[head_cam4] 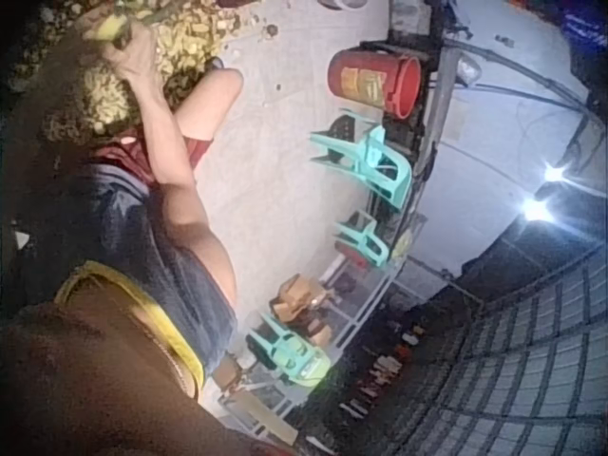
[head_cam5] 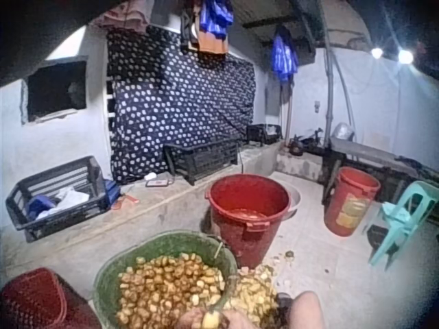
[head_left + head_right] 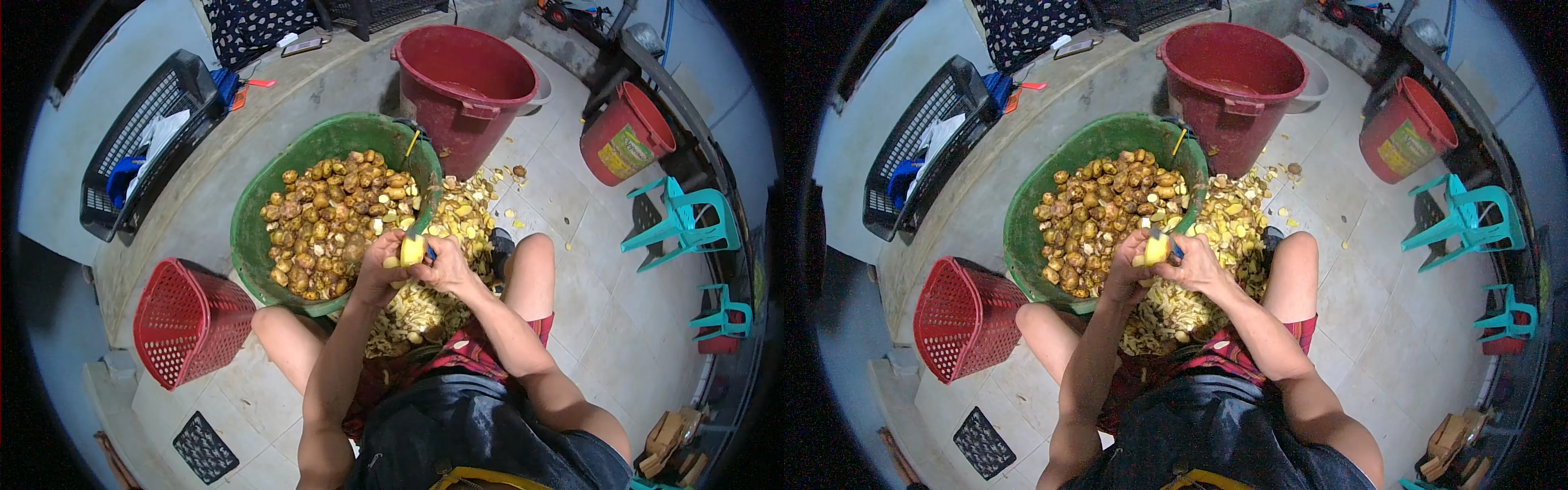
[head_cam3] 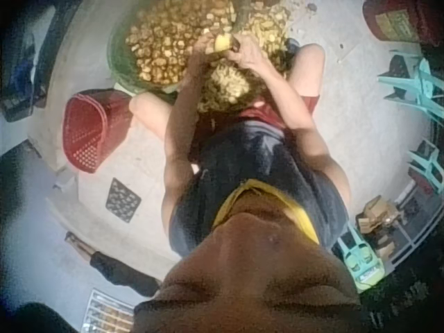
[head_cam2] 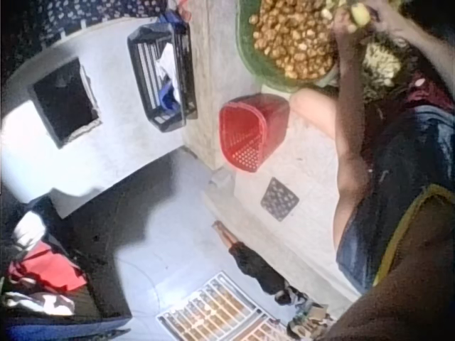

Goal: The person peels potatoes using a hand-held peeler, placing the peeled potatoes into a bucket of water and tossing the skins onto a pile on the floor.

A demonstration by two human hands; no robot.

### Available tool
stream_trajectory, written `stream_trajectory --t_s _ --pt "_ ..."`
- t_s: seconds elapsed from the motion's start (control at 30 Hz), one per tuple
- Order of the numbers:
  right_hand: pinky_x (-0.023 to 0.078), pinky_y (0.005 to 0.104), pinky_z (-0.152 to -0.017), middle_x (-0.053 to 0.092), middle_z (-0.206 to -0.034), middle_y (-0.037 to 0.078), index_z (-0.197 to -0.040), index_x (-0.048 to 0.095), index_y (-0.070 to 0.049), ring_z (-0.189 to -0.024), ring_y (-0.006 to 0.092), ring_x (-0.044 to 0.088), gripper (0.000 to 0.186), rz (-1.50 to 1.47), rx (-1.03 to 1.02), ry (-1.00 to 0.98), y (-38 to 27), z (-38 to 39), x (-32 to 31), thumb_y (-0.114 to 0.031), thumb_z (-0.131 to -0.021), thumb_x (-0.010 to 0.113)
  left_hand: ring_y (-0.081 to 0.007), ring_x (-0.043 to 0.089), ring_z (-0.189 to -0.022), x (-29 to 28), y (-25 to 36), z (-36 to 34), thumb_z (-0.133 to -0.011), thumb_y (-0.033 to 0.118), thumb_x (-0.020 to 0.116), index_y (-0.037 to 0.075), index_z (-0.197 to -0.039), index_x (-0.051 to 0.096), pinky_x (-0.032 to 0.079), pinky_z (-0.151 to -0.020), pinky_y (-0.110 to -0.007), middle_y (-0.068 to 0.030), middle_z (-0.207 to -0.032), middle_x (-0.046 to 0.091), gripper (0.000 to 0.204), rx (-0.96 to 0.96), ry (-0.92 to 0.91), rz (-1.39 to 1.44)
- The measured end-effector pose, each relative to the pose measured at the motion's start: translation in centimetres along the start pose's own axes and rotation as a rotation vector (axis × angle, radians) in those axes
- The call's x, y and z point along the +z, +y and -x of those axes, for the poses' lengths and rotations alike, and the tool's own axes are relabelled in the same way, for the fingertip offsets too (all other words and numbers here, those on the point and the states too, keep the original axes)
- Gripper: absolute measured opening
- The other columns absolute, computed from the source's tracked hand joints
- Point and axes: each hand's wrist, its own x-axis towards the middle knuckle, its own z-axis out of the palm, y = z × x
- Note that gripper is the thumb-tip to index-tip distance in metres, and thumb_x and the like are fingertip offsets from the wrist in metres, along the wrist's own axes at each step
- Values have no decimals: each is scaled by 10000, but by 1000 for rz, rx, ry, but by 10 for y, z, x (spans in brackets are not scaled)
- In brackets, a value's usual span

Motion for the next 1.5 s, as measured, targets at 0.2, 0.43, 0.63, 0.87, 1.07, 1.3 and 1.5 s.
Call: stream_trajectory --t_s 0.2,0.43,0.63,0.87,1.07,1.3,1.5 --pt "502 398 -507 590 -576 176 -984 661 -8 -518 334 621 458 244 -289 156 17 2 10 -407 -762 695 -187 601 -1036 -6 -5 -3 -657 -21 832 46 -1178 459 526 -891 -320 -81 -1122 586 645 85 45 -13" --pt "497 411 -483 567 -533 171 -1042 659 -13 -491 351 608 474 357 -343 172 12 1 2 -457 -897 578 -180 611 -1023 0 -7 -2 -676 45 836 69 -1179 464 518 -912 -314 -57 -1119 600 627 95 94 -53" --pt "472 392 -499 553 -519 150 -888 664 -3 -481 305 587 524 237 -166 92 11 1 -2 -512 -911 545 -194 600 -1033 2 -10 -3 -670 119 847 71 -1227 433 515 -909 -319 -75 -1124 573 695 157 161 -21" --pt "395 352 -521 513 -593 67 -818 615 11 -551 182 479 597 69 50 -16 -2 -5 -8 -546 -648 748 -210 588 -1045 1 -4 -3 -675 77 832 50 -1253 390 508 -904 -316 -91 -1146 551 729 95 80 22" --pt "385 340 -528 520 -609 70 -828 621 18 -564 179 477 573 17 35 -50 0 -6 -7 -488 -600 765 -209 594 -1046 -5 1 -1 -670 70 839 40 -1235 409 505 -908 -317 -96 -1129 577 711 50 12 1" --pt "409 348 -530 549 -606 81 -863 648 -3 -550 194 505 539 14 50 -50 -8 -4 -9 -462 -603 760 -211 613 -1015 1 3 0 -657 63 852 39 -1209 416 514 -897 -321 -103 -1099 599 704 41 -11 -11" --pt "475 403 -542 583 -603 195 -819 644 -2 -540 307 603 459 221 -12 -27 -4 1 -4 -451 -743 699 -209 591 -1059 -1 -1 -1 -646 39 857 47 -1211 417 506 -916 -327 -101 -1152 573 717 135 63 -41"
